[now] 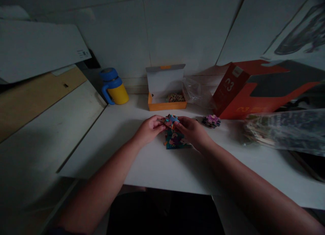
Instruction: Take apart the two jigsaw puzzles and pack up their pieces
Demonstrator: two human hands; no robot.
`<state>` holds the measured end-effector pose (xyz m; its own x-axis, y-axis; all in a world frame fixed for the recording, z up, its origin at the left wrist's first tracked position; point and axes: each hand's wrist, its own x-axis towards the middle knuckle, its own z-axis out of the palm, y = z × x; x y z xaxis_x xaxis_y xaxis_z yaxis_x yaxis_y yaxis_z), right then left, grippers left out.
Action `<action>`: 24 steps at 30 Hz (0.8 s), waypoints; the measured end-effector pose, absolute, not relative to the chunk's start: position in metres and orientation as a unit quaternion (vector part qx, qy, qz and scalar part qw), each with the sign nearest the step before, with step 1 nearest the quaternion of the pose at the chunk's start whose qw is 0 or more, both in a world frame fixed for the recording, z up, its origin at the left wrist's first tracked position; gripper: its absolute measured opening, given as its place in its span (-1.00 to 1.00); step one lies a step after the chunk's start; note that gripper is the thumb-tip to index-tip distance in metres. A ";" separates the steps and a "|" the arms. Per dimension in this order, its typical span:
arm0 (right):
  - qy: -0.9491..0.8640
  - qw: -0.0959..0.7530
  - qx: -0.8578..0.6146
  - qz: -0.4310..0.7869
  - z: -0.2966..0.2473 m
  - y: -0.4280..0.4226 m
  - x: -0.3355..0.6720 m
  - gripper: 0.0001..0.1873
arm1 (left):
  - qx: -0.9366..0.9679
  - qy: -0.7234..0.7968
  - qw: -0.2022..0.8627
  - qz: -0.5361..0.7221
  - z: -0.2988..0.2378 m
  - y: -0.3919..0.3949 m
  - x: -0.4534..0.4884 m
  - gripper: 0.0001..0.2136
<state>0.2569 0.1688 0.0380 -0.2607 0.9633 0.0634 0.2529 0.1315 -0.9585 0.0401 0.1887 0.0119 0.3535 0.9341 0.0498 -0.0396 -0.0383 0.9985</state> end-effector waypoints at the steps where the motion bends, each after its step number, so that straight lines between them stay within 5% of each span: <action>1: -0.656 0.369 -0.484 0.445 0.038 0.169 0.257 -0.55 | 0.593 0.378 0.576 0.417 0.009 0.190 0.041 -0.68; 8: -0.659 0.371 -0.487 0.436 0.034 0.173 0.267 -0.59 | 0.678 0.399 0.481 0.386 0.012 0.191 0.036 -0.72; 12: -0.651 0.399 -0.566 0.311 0.038 0.181 0.281 -0.63 | 0.771 0.451 0.292 0.343 0.024 0.184 0.029 -0.81; 15: -0.678 0.334 -0.618 0.218 0.043 0.183 0.286 -0.68 | 0.847 0.386 0.230 0.284 0.028 0.178 0.031 -0.86; 19: -0.749 0.231 -0.602 0.151 0.042 0.184 0.285 -0.74 | 0.900 0.327 0.203 0.206 0.026 0.169 0.040 -0.62; 24: -0.755 0.228 -0.599 0.136 0.039 0.185 0.285 -0.73 | 0.915 0.319 0.202 0.145 0.024 0.164 0.044 -0.39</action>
<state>0.2852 0.1855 0.0387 -0.1783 0.9671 0.1814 0.8426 0.2452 -0.4794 0.0443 0.1643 0.0238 0.7549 0.6415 0.1362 0.5241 -0.7150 0.4626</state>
